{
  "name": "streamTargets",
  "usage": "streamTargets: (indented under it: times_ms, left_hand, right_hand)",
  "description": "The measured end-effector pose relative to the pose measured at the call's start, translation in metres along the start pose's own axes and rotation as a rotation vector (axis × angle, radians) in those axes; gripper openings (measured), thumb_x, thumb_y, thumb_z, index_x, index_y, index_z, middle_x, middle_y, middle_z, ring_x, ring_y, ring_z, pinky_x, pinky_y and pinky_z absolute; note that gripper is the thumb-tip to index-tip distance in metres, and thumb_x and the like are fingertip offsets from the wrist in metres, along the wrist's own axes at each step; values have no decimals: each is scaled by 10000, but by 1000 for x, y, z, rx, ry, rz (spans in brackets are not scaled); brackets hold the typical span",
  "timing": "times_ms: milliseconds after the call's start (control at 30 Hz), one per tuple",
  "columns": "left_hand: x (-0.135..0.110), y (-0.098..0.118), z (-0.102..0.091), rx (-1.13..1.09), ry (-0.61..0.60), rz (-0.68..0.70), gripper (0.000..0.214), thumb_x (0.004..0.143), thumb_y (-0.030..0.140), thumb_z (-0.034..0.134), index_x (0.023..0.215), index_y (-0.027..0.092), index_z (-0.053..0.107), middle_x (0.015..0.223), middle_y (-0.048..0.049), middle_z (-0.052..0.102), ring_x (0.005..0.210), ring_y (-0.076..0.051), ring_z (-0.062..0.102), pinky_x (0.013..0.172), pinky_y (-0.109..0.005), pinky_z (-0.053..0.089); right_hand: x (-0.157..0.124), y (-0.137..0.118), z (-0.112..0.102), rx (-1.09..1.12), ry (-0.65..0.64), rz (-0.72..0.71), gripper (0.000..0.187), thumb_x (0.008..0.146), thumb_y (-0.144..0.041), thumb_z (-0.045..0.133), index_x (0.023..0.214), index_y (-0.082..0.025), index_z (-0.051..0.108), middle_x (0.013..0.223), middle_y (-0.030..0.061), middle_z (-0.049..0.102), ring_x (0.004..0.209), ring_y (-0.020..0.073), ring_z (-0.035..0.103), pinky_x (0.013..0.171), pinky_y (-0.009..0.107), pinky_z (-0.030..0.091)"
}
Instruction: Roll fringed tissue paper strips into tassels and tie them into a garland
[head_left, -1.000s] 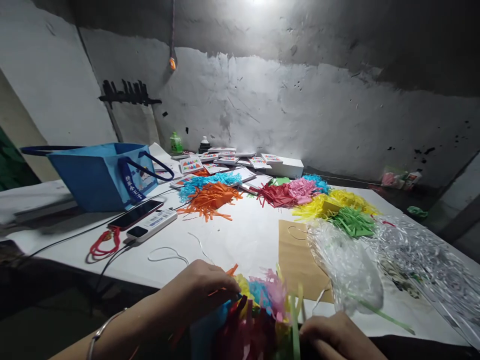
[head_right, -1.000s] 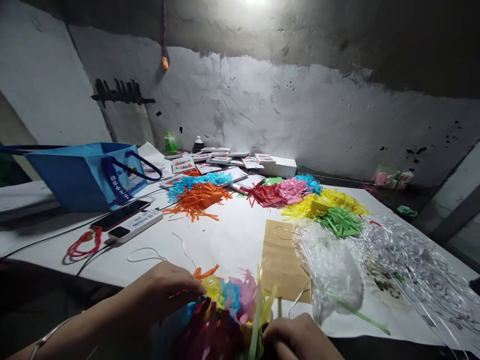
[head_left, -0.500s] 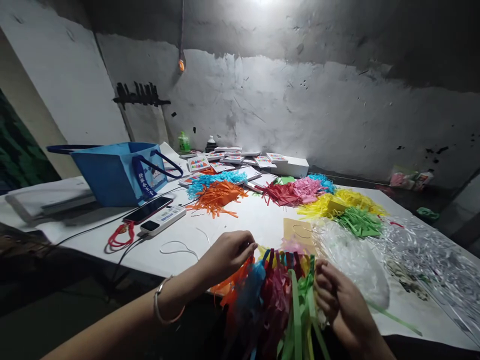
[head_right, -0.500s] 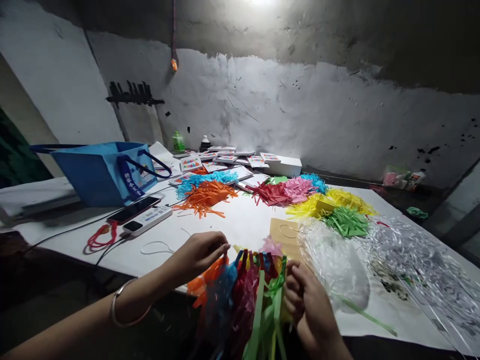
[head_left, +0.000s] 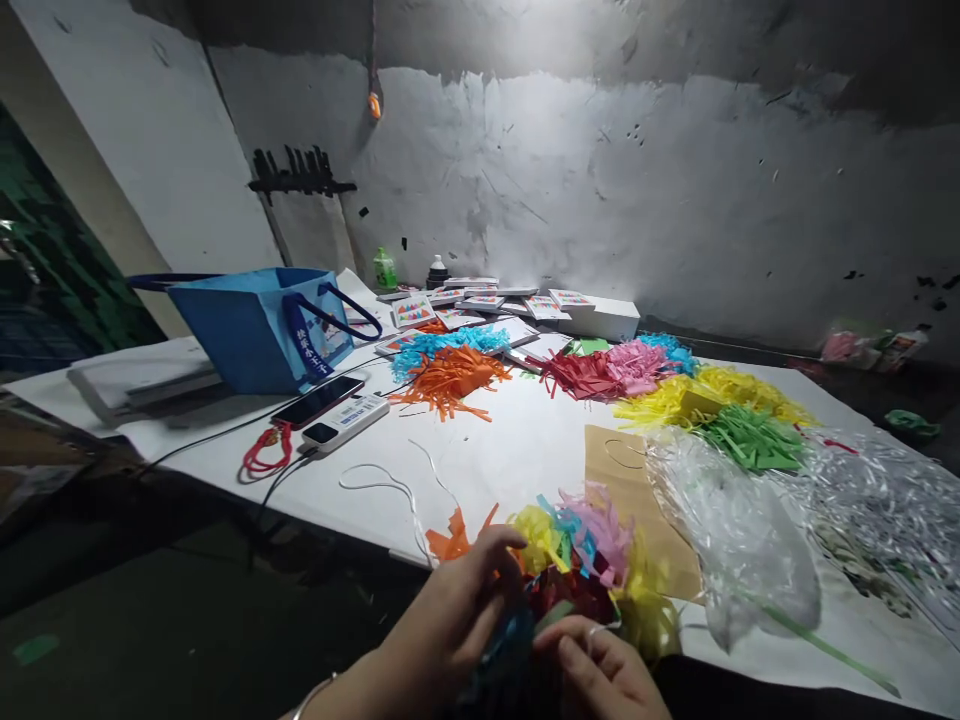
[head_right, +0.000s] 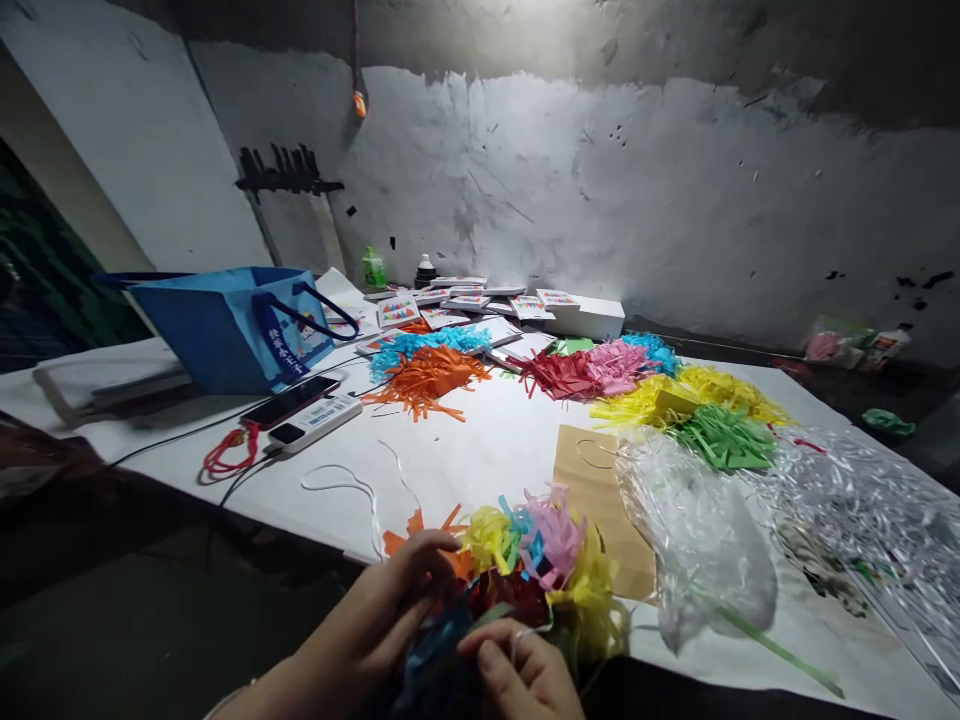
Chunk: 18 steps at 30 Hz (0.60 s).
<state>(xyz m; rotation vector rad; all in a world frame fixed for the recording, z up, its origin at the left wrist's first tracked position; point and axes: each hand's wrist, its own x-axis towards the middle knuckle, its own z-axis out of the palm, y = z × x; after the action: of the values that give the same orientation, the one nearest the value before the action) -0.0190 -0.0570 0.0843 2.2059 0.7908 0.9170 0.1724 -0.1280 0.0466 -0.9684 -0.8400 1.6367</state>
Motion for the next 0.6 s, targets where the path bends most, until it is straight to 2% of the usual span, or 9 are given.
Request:
streamTargets:
  times_ms: [100, 233, 333, 467, 600]
  left_hand:
    - [-13, 0, 21, 89, 87, 102, 350, 974, 204, 390, 1317, 266, 362, 711, 22, 654, 497, -132, 592, 462, -193, 410]
    - [-34, -7, 34, 312, 191, 142, 465, 1035, 273, 383, 1492, 262, 295, 845, -56, 747, 655, -188, 716, 599, -231, 544]
    - [-50, -16, 36, 350, 185, 157, 580, 1050, 282, 389, 1588, 272, 174, 831, -56, 754, 681, -182, 732, 666, -225, 583]
    - [-67, -28, 45, 212, 146, 192, 604, 1054, 333, 363, 1599, 327, 103, 768, -32, 744, 670, -182, 740, 654, -223, 608]
    - [-77, -39, 61, -68, 151, 149, 532, 1053, 397, 318, 1566, 372, 178, 938, -60, 781, 789, -202, 766, 715, -256, 636]
  right_hand:
    - [8, 17, 13, -105, 28, -54, 579, 715, -721, 731, 769, -145, 716, 530, -53, 441, 503, 70, 358, 511, 215, 315]
    - [15, 19, 21, -137, 10, -79, 590, 737, -732, 699, 776, -145, 748, 582, -10, 543, 581, 122, 490, 608, 255, 418]
    - [18, 21, 25, -54, -50, -30, 601, 719, -730, 718, 864, -148, 767, 592, -1, 578, 584, 144, 547, 632, 280, 448]
    - [20, 29, 31, 59, -120, 54, 563, 710, -692, 757, 847, -147, 770, 558, -3, 590, 566, 144, 579, 664, 286, 451]
    - [17, 34, 36, 71, -106, 21, 490, 731, -641, 773, 762, -153, 744, 502, -30, 541, 529, 103, 520, 632, 239, 396]
